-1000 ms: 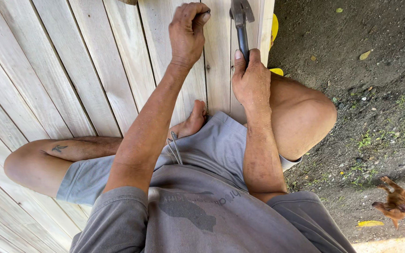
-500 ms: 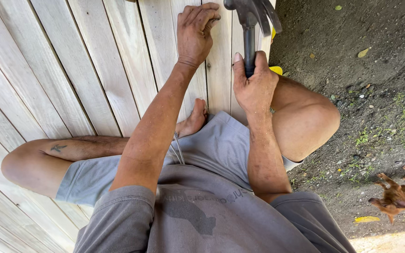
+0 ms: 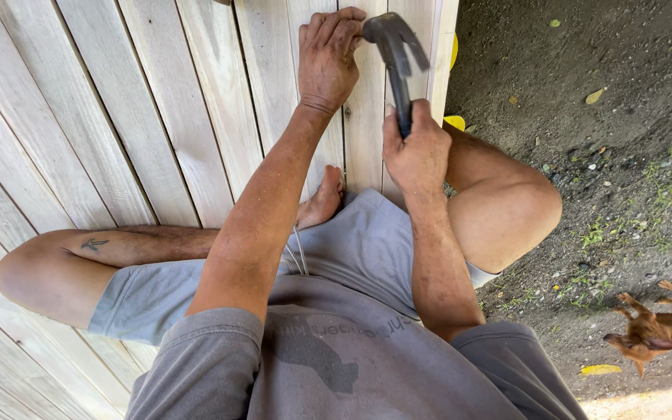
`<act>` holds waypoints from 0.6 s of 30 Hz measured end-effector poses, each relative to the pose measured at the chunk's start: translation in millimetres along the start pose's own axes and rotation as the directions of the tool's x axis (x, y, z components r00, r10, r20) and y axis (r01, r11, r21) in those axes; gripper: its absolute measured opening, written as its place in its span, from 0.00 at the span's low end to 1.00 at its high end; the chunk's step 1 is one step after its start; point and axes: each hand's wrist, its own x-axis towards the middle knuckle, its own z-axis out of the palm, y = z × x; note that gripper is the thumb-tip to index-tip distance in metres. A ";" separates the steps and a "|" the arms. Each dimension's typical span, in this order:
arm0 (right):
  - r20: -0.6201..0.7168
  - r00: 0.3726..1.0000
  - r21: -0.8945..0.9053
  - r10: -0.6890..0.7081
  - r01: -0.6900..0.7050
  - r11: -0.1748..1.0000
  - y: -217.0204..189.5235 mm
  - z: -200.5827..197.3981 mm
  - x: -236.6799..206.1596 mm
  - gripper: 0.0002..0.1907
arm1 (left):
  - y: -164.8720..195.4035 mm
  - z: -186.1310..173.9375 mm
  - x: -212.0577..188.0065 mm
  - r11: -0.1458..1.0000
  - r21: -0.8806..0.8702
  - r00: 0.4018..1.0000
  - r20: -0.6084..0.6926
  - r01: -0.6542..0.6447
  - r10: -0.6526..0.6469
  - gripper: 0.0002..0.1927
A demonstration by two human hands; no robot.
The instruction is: The person sits cross-legged on a wooden plank floor and hammers nails into the planks using a claw hammer. They take nails from a wooden nail box, position each nail on a plank, and drive it in, working across several planks.
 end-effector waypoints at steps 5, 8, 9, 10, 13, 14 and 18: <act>-0.181 0.982 0.028 -0.046 0.052 0.998 -1.3 -9.9 -10.7 0.14 | 1.4 0.3 -1.2 0.999 -0.026 0.997 -0.072 -0.036 0.034 0.09; -0.035 0.999 -0.003 -0.012 0.012 1.000 0.7 -1.1 -2.1 0.12 | -0.2 1.0 -0.6 1.000 -0.020 1.000 0.012 0.017 -0.017 0.10; 0.024 0.999 0.008 0.036 -0.036 0.999 1.9 2.2 1.6 0.12 | -0.9 1.6 -0.3 1.000 -0.002 1.000 0.007 0.006 -0.006 0.10; 0.086 0.993 0.017 0.085 -0.087 0.996 2.6 4.7 3.4 0.12 | -1.5 2.3 -0.5 1.000 0.014 1.000 0.004 -0.003 0.003 0.11; 0.056 0.997 -0.012 0.056 -0.055 0.998 3.6 4.4 1.1 0.13 | -2.7 4.7 -2.1 1.000 0.020 1.000 -0.009 -0.013 0.013 0.09; 0.020 1.000 -0.031 0.013 -0.012 0.999 3.4 3.0 -1.3 0.14 | -2.9 5.4 -3.2 1.000 0.019 1.000 -0.016 -0.004 0.005 0.08; -0.049 0.999 -0.015 -0.021 0.020 1.000 0.5 1.5 -4.4 0.13 | -3.4 6.7 -3.9 1.000 0.003 1.000 -0.017 -0.002 0.003 0.09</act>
